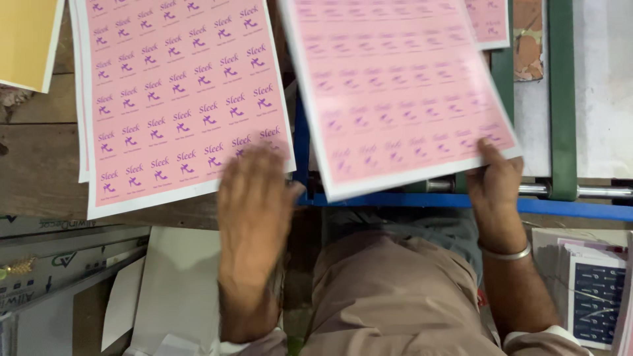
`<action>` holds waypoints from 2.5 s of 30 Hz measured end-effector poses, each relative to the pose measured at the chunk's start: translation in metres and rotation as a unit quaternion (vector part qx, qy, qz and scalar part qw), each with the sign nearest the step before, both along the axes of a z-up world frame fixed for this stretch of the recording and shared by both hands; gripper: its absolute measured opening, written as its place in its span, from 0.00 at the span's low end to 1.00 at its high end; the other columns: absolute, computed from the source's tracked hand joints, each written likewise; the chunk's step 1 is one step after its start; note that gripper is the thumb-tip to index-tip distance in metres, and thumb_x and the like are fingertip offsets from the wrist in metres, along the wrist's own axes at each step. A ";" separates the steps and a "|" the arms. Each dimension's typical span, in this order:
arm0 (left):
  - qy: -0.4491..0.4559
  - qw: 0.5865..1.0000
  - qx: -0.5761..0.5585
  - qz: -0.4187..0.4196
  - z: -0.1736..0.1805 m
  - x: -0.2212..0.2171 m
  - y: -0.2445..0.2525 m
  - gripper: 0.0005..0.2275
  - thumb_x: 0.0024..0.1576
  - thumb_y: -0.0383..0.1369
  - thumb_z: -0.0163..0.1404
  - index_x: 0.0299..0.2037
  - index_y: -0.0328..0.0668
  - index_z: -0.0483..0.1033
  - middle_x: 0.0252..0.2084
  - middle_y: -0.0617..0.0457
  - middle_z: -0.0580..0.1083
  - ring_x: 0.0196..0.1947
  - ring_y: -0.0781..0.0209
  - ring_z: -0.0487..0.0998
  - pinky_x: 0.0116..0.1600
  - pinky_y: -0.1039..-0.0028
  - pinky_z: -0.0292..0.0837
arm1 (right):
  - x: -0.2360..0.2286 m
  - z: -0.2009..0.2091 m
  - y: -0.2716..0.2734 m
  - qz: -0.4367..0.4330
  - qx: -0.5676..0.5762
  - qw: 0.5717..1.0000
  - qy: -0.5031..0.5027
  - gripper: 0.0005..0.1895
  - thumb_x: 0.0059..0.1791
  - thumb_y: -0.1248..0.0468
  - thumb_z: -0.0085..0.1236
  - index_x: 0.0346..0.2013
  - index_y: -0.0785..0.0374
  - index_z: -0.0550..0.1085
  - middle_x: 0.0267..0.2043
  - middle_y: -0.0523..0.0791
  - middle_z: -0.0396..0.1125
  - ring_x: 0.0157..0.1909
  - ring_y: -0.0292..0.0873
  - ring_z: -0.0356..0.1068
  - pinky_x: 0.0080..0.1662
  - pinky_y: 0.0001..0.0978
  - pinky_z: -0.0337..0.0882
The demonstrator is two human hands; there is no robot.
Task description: The person repeatedly picks up sheets of pink stickers from a stack and feeds them one by one into a blue and green machine. The person handles the sheets with both hands, aligning them before insertion. The process is continuous throughout the clip.
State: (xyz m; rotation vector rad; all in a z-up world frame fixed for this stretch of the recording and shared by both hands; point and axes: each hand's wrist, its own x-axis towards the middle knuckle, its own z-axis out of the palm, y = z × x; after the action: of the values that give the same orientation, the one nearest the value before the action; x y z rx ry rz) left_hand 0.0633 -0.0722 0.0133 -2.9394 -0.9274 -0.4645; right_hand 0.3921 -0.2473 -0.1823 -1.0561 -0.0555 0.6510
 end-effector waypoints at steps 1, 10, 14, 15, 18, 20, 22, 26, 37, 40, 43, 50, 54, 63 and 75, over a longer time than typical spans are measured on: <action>0.007 0.999 0.037 0.022 -0.003 -0.003 0.011 0.22 0.57 0.32 0.56 0.61 0.30 0.73 0.63 0.40 0.72 0.66 0.42 0.70 0.71 0.51 0.62 | 0.010 -0.013 -0.006 -0.040 -0.013 0.999 0.001 0.17 0.57 0.74 0.55 0.60 0.74 0.66 0.53 0.50 0.68 0.48 0.44 0.73 0.47 0.34 0.76; -0.066 0.996 0.053 0.030 -0.019 -0.019 0.026 0.16 0.52 0.23 0.59 0.52 0.37 0.79 0.51 0.47 0.78 0.52 0.50 0.79 0.57 0.61 0.74 | 0.023 -0.093 -0.086 -0.156 -0.094 0.983 -0.015 0.16 0.55 0.75 0.55 0.56 0.68 0.65 0.54 0.48 0.69 0.50 0.41 0.75 0.52 0.33 0.80; -0.058 0.995 0.065 0.049 -0.022 -0.021 0.023 0.17 0.52 0.22 0.60 0.52 0.39 0.79 0.51 0.49 0.78 0.53 0.53 0.79 0.58 0.62 0.74 | -0.009 -0.094 -0.113 -0.103 -0.104 0.988 -0.041 0.13 0.57 0.73 0.54 0.57 0.72 0.70 0.51 0.47 0.70 0.49 0.40 0.74 0.50 0.32 0.77; -0.076 0.993 0.075 0.048 -0.022 -0.019 0.024 0.17 0.51 0.24 0.61 0.52 0.38 0.79 0.51 0.48 0.78 0.53 0.51 0.79 0.59 0.61 0.74 | -0.013 -0.093 -0.111 -0.096 -0.096 0.990 -0.047 0.13 0.57 0.73 0.54 0.56 0.73 0.71 0.51 0.47 0.70 0.49 0.40 0.74 0.51 0.33 0.78; -0.102 0.989 0.091 0.049 -0.024 -0.016 0.022 0.19 0.49 0.28 0.63 0.53 0.36 0.78 0.52 0.46 0.77 0.55 0.48 0.78 0.60 0.59 0.73 | -0.012 -0.095 -0.101 -0.102 -0.083 0.991 -0.027 0.12 0.57 0.71 0.56 0.54 0.70 0.70 0.50 0.46 0.71 0.48 0.39 0.74 0.50 0.31 0.77; -0.090 0.990 0.094 0.057 -0.027 -0.016 0.022 0.22 0.48 0.30 0.64 0.54 0.34 0.77 0.54 0.43 0.77 0.57 0.46 0.78 0.61 0.59 0.73 | -0.004 -0.103 -0.091 -0.090 -0.082 0.991 -0.055 0.15 0.57 0.70 0.58 0.57 0.72 0.69 0.52 0.47 0.69 0.49 0.40 0.72 0.50 0.31 0.75; -0.087 0.990 0.092 0.059 -0.029 -0.016 0.023 0.21 0.50 0.31 0.64 0.54 0.36 0.78 0.54 0.45 0.77 0.57 0.48 0.78 0.62 0.60 0.73 | 0.013 -0.116 -0.072 -0.097 -0.078 0.989 -0.082 0.19 0.57 0.70 0.59 0.60 0.72 0.66 0.55 0.49 0.68 0.53 0.40 0.71 0.52 0.30 0.74; -0.079 0.991 0.082 0.070 -0.034 -0.020 0.025 0.20 0.50 0.30 0.65 0.54 0.38 0.78 0.53 0.48 0.78 0.56 0.50 0.79 0.60 0.61 0.74 | 0.042 -0.148 -0.037 -0.132 -0.114 0.979 -0.108 0.25 0.59 0.68 0.60 0.63 0.73 0.57 0.63 0.53 0.64 0.62 0.42 0.69 0.61 0.30 0.74; -0.027 0.999 0.003 0.028 -0.028 -0.049 0.039 0.24 0.49 0.31 0.60 0.59 0.40 0.78 0.56 0.45 0.78 0.57 0.50 0.78 0.61 0.60 0.74 | 0.041 -0.112 -0.006 0.050 -0.048 0.998 -0.010 0.18 0.59 0.64 0.49 0.62 0.71 0.64 0.52 0.55 0.69 0.47 0.48 0.75 0.51 0.43 0.79; -0.150 0.987 -0.047 0.008 -0.023 -0.068 0.058 0.17 0.62 0.28 0.51 0.62 0.43 0.77 0.60 0.49 0.78 0.61 0.57 0.78 0.63 0.64 0.77 | 0.016 -0.076 -0.006 0.072 -0.075 0.995 0.010 0.19 0.58 0.65 0.49 0.62 0.70 0.63 0.54 0.57 0.67 0.50 0.50 0.75 0.52 0.42 0.79; -0.224 0.974 -0.012 0.017 -0.018 -0.060 0.053 0.18 0.61 0.27 0.46 0.61 0.39 0.76 0.59 0.47 0.77 0.61 0.54 0.79 0.62 0.62 0.75 | -0.013 -0.038 -0.004 0.134 -0.071 0.988 0.010 0.22 0.57 0.64 0.49 0.64 0.71 0.63 0.58 0.57 0.68 0.54 0.52 0.75 0.53 0.41 0.79; 0.004 0.995 0.052 -0.081 -0.027 0.057 -0.047 0.24 0.56 0.30 0.54 0.63 0.29 0.67 0.63 0.38 0.70 0.68 0.44 0.68 0.74 0.45 0.60 | -0.094 0.014 0.007 0.381 0.188 0.905 -0.020 0.25 0.58 0.60 0.60 0.63 0.73 0.66 0.51 0.49 0.67 0.50 0.44 0.68 0.51 0.37 0.73; -0.051 0.992 -0.046 -0.106 -0.018 0.068 -0.063 0.31 0.59 0.44 0.55 0.66 0.28 0.65 0.65 0.33 0.67 0.67 0.38 0.66 0.71 0.42 0.56 | -0.105 0.043 0.011 0.367 0.220 0.904 0.029 0.26 0.58 0.62 0.63 0.67 0.70 0.68 0.59 0.49 0.70 0.56 0.44 0.69 0.56 0.35 0.71; -0.019 0.986 -0.076 -0.148 -0.006 0.060 -0.071 0.29 0.57 0.45 0.57 0.61 0.29 0.70 0.65 0.36 0.68 0.68 0.41 0.67 0.72 0.42 0.56 | -0.078 0.059 0.029 0.114 0.063 0.984 0.120 0.22 0.53 0.68 0.56 0.61 0.75 0.68 0.56 0.53 0.70 0.54 0.47 0.75 0.54 0.37 0.79; -0.024 0.993 0.110 0.047 -0.026 -0.006 0.034 0.17 0.61 0.32 0.59 0.58 0.33 0.77 0.56 0.43 0.78 0.59 0.50 0.77 0.64 0.61 0.71 | 0.017 -0.067 -0.087 -0.101 -0.131 0.985 -0.044 0.17 0.56 0.72 0.54 0.60 0.69 0.68 0.54 0.49 0.70 0.50 0.43 0.74 0.50 0.36 0.79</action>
State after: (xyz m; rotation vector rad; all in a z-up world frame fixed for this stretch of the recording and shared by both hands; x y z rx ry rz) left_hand 0.0572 -0.0381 -0.0130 -2.6865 -0.9477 -0.5942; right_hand 0.4093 -0.3341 -0.2492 -1.3261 0.0615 0.4338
